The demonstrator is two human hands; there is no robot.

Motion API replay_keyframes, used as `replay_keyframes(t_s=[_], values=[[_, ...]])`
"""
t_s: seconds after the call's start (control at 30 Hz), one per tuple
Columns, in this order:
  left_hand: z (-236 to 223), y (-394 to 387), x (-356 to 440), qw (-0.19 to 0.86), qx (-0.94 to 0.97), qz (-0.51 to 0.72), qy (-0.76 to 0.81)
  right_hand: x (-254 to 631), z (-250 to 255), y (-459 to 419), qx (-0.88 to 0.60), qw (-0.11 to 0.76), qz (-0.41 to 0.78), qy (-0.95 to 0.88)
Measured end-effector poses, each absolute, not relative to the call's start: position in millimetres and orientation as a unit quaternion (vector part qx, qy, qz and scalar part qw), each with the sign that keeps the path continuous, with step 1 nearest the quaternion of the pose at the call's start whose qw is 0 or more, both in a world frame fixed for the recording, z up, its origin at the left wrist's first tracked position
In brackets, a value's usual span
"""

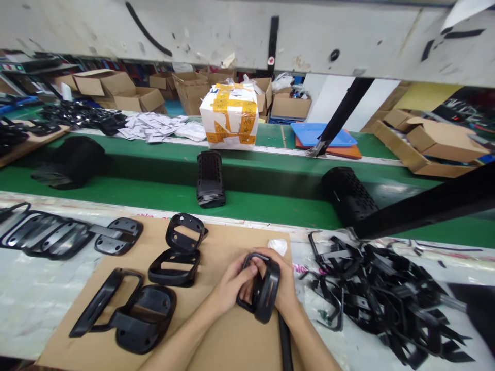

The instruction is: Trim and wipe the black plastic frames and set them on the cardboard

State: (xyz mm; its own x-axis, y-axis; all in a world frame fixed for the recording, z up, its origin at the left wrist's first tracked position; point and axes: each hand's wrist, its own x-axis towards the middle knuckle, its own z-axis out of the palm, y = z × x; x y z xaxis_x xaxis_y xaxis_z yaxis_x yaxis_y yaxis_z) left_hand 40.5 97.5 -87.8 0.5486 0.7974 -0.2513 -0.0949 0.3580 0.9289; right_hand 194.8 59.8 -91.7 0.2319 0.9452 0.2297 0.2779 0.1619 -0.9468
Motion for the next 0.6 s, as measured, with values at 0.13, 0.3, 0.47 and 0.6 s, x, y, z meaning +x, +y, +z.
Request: replay_keyframes(t_s=[0.13, 0.3, 0.47, 0.6], values=[[-82, 98, 37, 0.701, 0.537, 0.280, 0.376, 194, -93, 57, -0.575, 0.544, 0.314, -0.524], [-77, 99, 34, 0.600, 0.632, 0.263, 0.413, 194, -90, 57, -0.581, 0.545, 0.318, -0.515], [-77, 99, 31, 0.536, 0.698, 0.239, 0.410, 195, -87, 56, -0.587, 0.537, 0.313, -0.520], [-74, 99, 32, 0.549, 0.695, 0.230, 0.403, 196, -89, 57, -0.588, 0.529, 0.314, -0.526]])
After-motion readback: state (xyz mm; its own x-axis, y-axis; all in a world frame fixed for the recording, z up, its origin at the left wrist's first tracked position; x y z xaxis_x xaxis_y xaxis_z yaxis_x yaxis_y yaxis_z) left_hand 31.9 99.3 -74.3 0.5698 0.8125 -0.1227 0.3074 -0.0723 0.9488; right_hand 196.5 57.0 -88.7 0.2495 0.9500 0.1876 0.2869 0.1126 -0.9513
